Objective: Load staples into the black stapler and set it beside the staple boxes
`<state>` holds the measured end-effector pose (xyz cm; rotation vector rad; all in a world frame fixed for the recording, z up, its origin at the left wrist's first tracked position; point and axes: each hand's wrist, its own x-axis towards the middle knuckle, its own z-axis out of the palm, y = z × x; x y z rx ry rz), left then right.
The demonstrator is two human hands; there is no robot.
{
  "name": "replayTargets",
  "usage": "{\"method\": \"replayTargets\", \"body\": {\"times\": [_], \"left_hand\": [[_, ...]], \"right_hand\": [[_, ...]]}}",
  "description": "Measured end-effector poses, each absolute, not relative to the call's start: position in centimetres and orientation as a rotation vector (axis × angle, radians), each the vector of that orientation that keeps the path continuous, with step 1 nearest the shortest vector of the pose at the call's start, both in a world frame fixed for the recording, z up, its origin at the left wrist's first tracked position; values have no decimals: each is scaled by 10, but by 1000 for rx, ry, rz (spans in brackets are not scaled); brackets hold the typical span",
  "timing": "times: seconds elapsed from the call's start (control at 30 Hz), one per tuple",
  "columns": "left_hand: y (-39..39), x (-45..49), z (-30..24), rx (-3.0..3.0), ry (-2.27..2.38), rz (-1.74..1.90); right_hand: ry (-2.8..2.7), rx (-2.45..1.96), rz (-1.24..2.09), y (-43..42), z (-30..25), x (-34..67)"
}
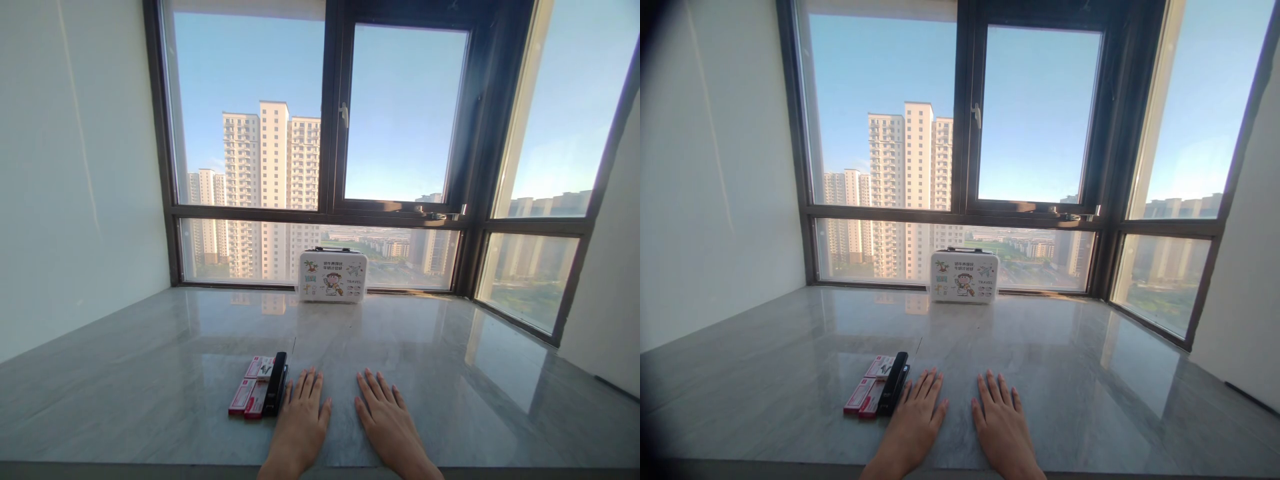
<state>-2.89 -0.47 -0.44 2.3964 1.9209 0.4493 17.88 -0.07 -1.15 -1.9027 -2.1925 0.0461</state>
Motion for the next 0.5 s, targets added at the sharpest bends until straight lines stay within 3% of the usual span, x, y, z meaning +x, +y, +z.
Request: {"method": "replayTargets", "body": {"times": [0.5], "left_hand": [[-11, -29, -4, 2411, 1918, 466]], "right_hand": [[-2196, -1892, 33, -5, -11, 179]]}}
